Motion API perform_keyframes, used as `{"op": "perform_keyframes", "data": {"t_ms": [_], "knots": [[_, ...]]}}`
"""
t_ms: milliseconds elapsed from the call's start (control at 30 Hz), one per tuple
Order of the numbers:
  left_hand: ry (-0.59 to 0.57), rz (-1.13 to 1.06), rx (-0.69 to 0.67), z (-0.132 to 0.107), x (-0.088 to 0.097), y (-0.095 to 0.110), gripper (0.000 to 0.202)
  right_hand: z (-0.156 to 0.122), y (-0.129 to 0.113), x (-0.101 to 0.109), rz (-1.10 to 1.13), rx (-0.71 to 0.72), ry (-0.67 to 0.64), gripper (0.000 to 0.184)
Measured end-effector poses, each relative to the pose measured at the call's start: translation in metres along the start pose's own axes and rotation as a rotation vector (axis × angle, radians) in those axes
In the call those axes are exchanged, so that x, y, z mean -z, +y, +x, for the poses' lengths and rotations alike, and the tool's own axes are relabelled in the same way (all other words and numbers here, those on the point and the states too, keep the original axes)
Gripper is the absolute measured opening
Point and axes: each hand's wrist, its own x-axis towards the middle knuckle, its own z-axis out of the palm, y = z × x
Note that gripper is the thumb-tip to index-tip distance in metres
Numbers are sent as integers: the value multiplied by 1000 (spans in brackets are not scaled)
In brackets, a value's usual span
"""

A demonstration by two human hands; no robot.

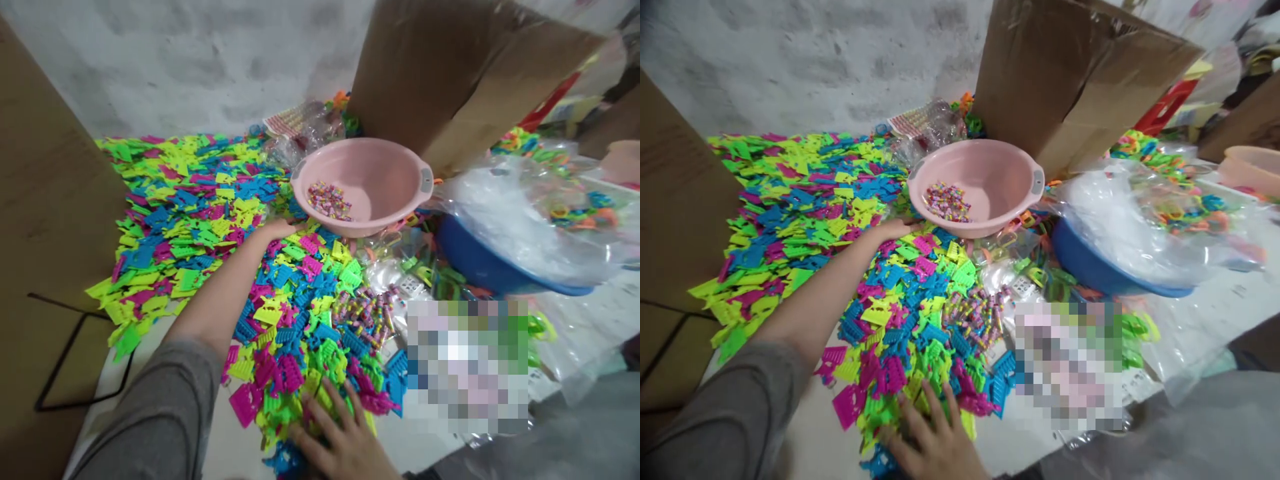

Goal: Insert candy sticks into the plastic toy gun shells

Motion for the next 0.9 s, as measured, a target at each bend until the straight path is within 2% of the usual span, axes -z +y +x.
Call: {"op": "perform_keyframes", "data": {"t_ms": [67,167,267,367,667,900], "knots": [[1,-16,-13,2,-1,1,70,-10,-22,-32,-17,-16,-29,51],[1,-45,-40,-3,-3,5,58,1,-17,-51,28,-102,-156,62],[6,-75,-66,-15,-6,9,54,20,0,-44,110,-132,-325,66],[6,-108,-92,-31,-8,13,55,32,8,-37,201,-146,-394,63],[15,-253,-204,-70,-18,17,58,56,21,-41,329,-223,-402,55],[-25,-288,-383,-123,-25,37,54,59,27,-42,373,-202,-368,48]]}}
